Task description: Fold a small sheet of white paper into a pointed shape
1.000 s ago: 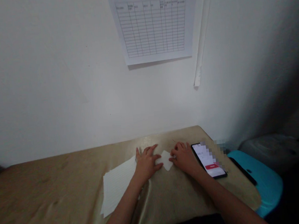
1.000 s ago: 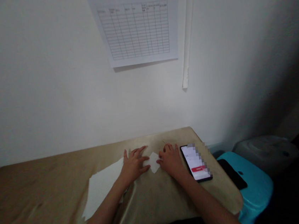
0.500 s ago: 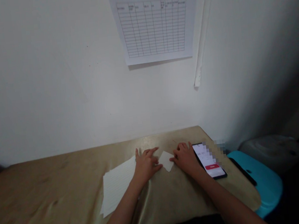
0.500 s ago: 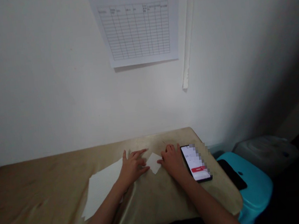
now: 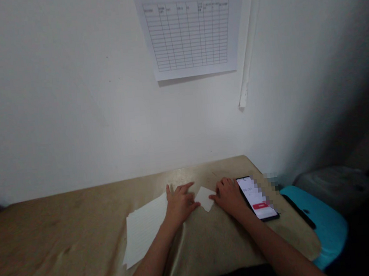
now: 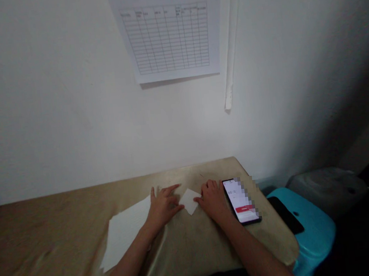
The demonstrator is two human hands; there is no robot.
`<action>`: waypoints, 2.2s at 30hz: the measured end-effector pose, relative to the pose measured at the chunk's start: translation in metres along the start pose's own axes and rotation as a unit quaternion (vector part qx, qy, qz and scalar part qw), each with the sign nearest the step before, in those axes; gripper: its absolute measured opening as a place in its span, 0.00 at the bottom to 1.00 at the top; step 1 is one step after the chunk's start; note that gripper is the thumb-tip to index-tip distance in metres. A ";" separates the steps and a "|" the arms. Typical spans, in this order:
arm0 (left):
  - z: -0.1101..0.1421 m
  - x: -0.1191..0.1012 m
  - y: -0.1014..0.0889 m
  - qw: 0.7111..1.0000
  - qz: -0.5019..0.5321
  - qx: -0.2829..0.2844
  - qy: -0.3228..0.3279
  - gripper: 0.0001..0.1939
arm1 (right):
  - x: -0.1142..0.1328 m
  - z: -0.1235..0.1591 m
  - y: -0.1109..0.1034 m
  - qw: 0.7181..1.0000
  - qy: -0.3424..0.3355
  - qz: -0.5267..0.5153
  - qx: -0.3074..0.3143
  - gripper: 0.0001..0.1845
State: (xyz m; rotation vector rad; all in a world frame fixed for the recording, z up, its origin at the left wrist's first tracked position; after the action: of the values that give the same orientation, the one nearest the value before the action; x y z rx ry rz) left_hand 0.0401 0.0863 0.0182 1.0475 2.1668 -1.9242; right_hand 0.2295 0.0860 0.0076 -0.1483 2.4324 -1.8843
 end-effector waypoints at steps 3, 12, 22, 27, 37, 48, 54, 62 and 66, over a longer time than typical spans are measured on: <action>0.001 0.003 0.001 1.000 -0.001 -0.010 -0.007 0.07 | -0.002 -0.001 0.003 1.000 0.003 -0.025 0.002 0.17; 0.001 0.005 0.014 0.999 -0.001 0.022 -0.026 0.16 | -0.003 -0.006 0.012 0.996 -0.022 -0.090 0.005 0.11; 0.001 0.003 0.022 0.999 -0.015 0.034 -0.034 0.38 | -0.007 -0.008 0.018 0.988 -0.026 -0.149 0.022 0.17; 0.000 0.003 0.020 1.000 0.018 0.011 -0.020 0.23 | -0.008 -0.008 0.018 0.987 -0.030 -0.160 0.011 0.14; 0.000 0.004 0.019 0.998 0.050 -0.003 -0.026 0.11 | -0.011 -0.012 0.020 0.981 -0.045 -0.188 0.013 0.11; -0.001 0.009 0.015 0.998 0.043 0.018 -0.039 0.11 | -0.013 -0.011 0.015 0.973 -0.070 -0.220 0.004 0.12; -0.001 0.008 0.014 0.998 0.038 0.021 -0.043 0.12 | -0.013 -0.012 0.016 0.973 -0.069 -0.222 0.005 0.10; -0.001 0.008 0.013 0.998 0.040 0.033 -0.037 0.12 | -0.012 -0.011 0.013 0.972 -0.067 -0.225 -0.014 0.14; -0.001 0.009 0.015 0.998 0.046 0.032 -0.028 0.11 | -0.011 -0.010 0.012 0.968 -0.076 -0.237 -0.021 0.17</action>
State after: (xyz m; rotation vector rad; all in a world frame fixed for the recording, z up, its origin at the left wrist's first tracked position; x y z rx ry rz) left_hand 0.0412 0.0905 0.0019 1.0692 2.0021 -1.9702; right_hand 0.2387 0.1000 -0.0010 -0.9151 2.4874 -1.8882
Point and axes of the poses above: each hand's wrist, its own z-axis away from the middle knuckle, its own y-axis out of the palm, x = y × z, the point moved 7 cm from there along -z, towards the middle knuckle, and after that the axes turned 13 degrees about z, right-handed, at the moved point
